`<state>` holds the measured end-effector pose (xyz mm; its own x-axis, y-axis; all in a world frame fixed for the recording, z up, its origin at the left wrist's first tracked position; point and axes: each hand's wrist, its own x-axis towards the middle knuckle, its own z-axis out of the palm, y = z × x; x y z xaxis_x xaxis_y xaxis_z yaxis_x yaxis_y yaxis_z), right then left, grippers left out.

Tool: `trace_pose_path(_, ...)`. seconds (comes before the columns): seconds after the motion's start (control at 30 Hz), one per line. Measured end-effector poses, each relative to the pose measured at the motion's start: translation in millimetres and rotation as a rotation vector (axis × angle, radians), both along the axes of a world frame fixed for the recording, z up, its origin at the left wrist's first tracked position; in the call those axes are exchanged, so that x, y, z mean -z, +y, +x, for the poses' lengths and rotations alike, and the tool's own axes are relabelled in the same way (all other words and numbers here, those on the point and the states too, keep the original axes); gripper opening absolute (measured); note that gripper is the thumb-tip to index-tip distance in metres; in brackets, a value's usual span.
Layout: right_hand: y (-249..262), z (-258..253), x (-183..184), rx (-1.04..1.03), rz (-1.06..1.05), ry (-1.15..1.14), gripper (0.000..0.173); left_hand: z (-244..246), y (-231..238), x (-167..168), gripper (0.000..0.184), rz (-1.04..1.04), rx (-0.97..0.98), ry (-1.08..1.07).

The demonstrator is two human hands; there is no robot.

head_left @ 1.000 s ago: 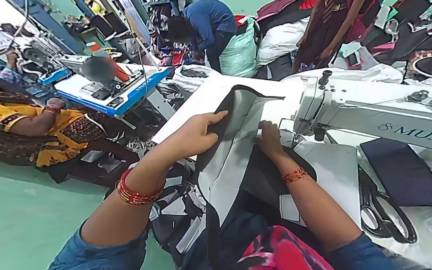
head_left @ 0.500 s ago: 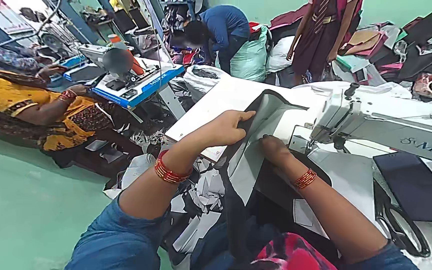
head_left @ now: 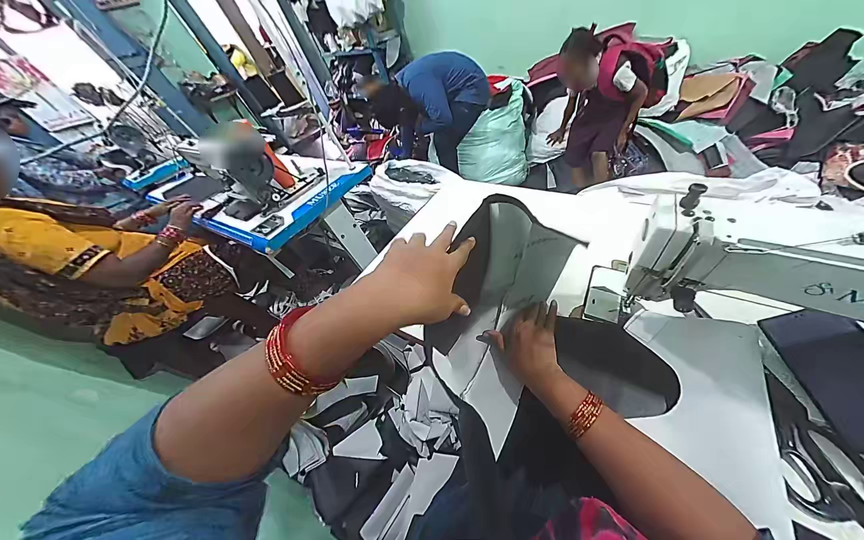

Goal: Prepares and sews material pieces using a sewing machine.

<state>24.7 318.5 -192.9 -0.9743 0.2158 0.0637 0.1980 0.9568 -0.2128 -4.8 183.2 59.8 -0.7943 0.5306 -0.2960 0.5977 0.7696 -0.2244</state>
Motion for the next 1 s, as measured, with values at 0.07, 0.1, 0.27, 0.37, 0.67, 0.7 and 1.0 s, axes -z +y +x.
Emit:
trace_pose_path(0.07, 1, 0, 4, -0.009, -0.037, 0.05, 0.109, 4, -2, 6, 0.093, -0.098, 0.105, 0.199)
trace_pose_path(0.1, 2, 0, 5, -0.01, -0.048, 0.071, 0.109, 5, -4, 10, 0.094, -0.1, 0.203, 0.281)
trace_pose_path(0.27, 0, 2, 7, -0.015, -0.055, 0.114, 0.107, -22, -11, 37, 0.107, -0.161, 0.526, 0.253)
trace_pose_path(0.37, -1, 3, 10, -0.015, -0.078, 0.16, 0.105, -45, -16, 52, 0.094, -0.166, 0.51, 0.182)
trace_pose_path(0.67, -1, 0, -2, 0.0, -0.09, -0.03, 0.111, -67, -6, 70, 0.084, -0.204, 0.311, -0.206)
trace_pose_path(0.7, -2, 0, 1, 0.006, -0.079, 0.017, 0.11, -69, -4, 69, 0.086, -0.218, 0.33, -0.207)
trace_pose_path(1.0, -1, 0, -2, -0.05, 0.016, -0.066, 0.105, -64, 11, 91, 0.072, -0.072, 0.381, -0.06)
